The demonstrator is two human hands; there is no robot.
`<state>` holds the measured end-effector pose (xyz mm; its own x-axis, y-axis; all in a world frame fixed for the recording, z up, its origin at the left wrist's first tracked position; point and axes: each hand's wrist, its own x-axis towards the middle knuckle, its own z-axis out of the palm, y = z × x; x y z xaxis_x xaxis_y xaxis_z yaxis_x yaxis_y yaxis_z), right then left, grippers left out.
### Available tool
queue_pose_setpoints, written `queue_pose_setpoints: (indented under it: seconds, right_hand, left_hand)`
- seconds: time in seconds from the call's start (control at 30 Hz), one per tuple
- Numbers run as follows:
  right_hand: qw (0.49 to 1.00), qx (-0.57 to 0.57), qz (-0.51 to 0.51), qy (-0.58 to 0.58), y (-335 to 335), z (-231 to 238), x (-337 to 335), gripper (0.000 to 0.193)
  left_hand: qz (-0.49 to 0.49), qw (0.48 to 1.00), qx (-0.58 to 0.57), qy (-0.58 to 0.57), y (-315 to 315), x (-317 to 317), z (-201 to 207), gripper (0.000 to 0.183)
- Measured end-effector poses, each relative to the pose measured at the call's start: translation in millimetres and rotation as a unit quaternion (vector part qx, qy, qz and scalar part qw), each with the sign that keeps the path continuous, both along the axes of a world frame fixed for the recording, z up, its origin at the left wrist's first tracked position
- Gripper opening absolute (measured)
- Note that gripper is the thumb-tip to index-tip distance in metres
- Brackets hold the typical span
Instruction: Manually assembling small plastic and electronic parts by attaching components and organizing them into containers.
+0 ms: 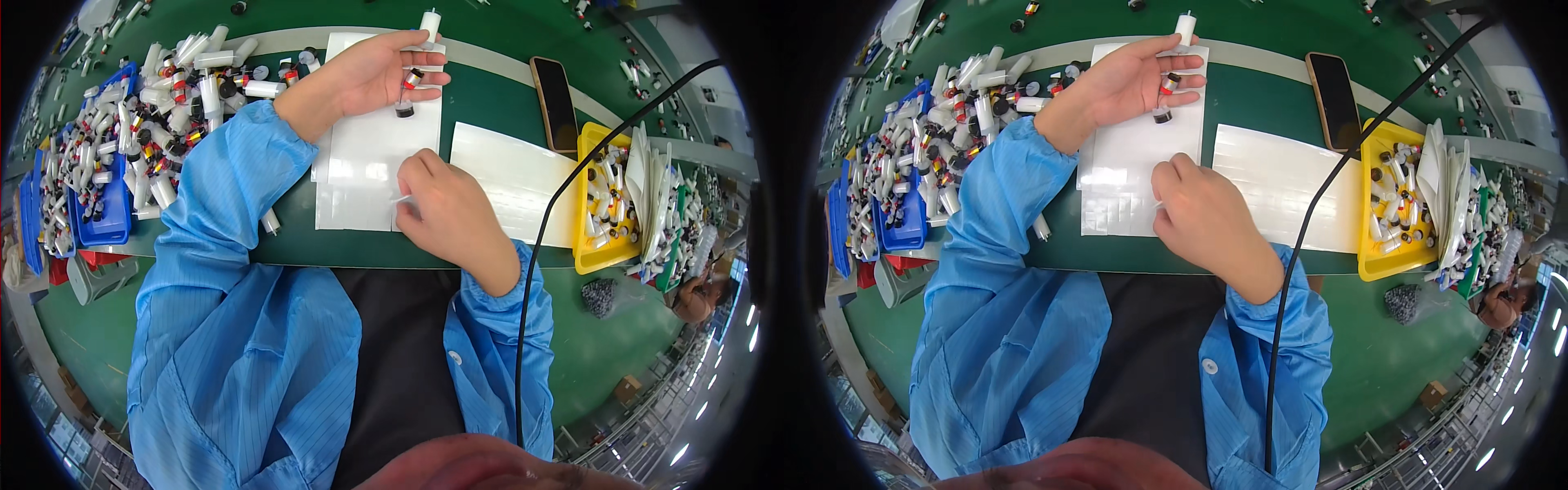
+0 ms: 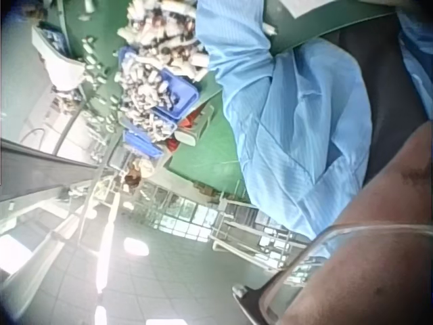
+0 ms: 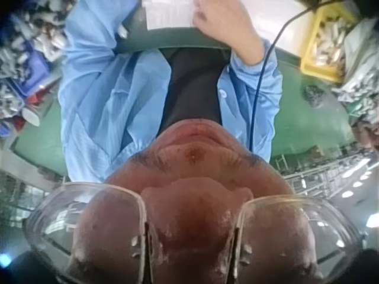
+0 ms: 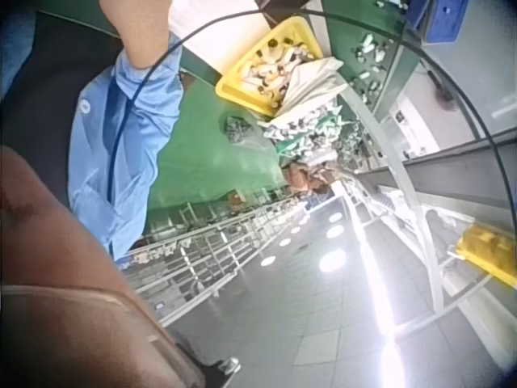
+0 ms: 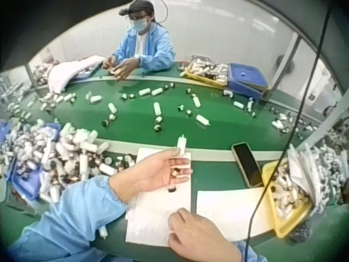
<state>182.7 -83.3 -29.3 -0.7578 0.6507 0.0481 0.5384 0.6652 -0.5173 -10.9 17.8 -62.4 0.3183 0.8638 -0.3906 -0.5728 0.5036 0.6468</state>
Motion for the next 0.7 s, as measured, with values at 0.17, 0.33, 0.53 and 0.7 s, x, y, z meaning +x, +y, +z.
queue_pose_setpoints:
  seconds: [0.17, 0.33, 0.53, 0.7]
  right_hand:
    - [0.982, -0.109, -0.046, 0.147, 33.7, 21.2, 6.8, 0.032]
    - [0.927, 0.232, -0.15, 0.253, 69.1, -7.9, -26.5, 0.037]
    - [0.885, 0.042, -0.2, 0.418, 77.6, -32.4, -21.2, 0.037]
    - [0.87, 0.031, -0.194, 0.452, 86.6, -40.5, -13.9, 0.039]
  left_hand:
    - [0.007, 0.992, 0.038, -0.122, 1.5, -4.4, 5.5, 0.035]
    - [-0.026, 0.957, 0.091, -0.273, -1.9, -5.8, 5.0, 0.031]
    - [-0.044, 0.977, 0.155, -0.138, -10.0, 2.3, 13.5, 0.035]
    - [-0.072, 0.94, 0.283, 0.174, -4.6, -6.7, 10.7, 0.042]
